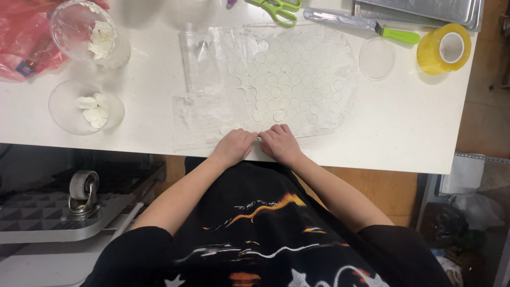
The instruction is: The person picks small round dough pieces from a plastic-covered tray and places them into a clear bowl, then folds the plastic wrap back over the remaining dough pieces on the tray. They carry the covered tray to a freezer, set it inside, and then wash their hands at the sink.
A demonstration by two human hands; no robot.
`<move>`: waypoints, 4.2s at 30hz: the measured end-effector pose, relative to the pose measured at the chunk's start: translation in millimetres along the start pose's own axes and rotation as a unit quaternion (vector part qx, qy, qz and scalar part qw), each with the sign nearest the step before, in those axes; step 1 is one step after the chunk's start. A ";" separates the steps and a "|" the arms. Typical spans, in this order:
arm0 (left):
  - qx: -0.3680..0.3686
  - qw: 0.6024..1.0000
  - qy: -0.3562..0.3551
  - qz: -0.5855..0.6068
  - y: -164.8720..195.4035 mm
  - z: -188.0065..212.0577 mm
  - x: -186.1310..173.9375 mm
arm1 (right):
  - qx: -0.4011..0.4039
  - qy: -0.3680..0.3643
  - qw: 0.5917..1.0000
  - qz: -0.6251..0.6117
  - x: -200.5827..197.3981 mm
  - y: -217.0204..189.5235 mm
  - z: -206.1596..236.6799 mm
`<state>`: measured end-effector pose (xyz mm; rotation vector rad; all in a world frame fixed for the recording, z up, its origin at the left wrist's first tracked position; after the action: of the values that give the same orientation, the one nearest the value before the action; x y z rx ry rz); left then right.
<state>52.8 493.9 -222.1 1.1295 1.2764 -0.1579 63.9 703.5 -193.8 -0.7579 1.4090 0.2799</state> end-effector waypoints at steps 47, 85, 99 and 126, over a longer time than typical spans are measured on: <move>-0.242 0.940 0.232 0.060 -257.9 73.6 -333.5 | 0.112 0.022 0.887 -0.448 -33.3 -128.0 -426.9; -0.372 0.908 0.098 0.165 -106.4 69.8 -94.9 | 0.462 0.198 0.738 -0.450 -7.5 14.9 -4.3; -0.266 0.951 0.098 0.128 -20.5 -40.1 -53.1 | 0.194 -0.049 0.980 -0.002 -18.9 103.4 -36.3; -0.302 0.931 0.072 0.194 4.7 -2.0 -49.1 | 0.125 0.041 0.980 -0.150 3.2 43.1 41.8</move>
<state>37.0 474.6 -179.5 0.8362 1.0903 0.5905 71.3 760.6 -211.0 -0.7663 1.3543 -0.1620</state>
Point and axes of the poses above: each hand's wrist, its own z-axis away from the middle knuckle, its own x-axis out of the palm, y = z × x, the point moved 1 cm from there along -z, towards the middle knuckle, and after that the axes turned 9 degrees about -y, right-handed, at the moved point
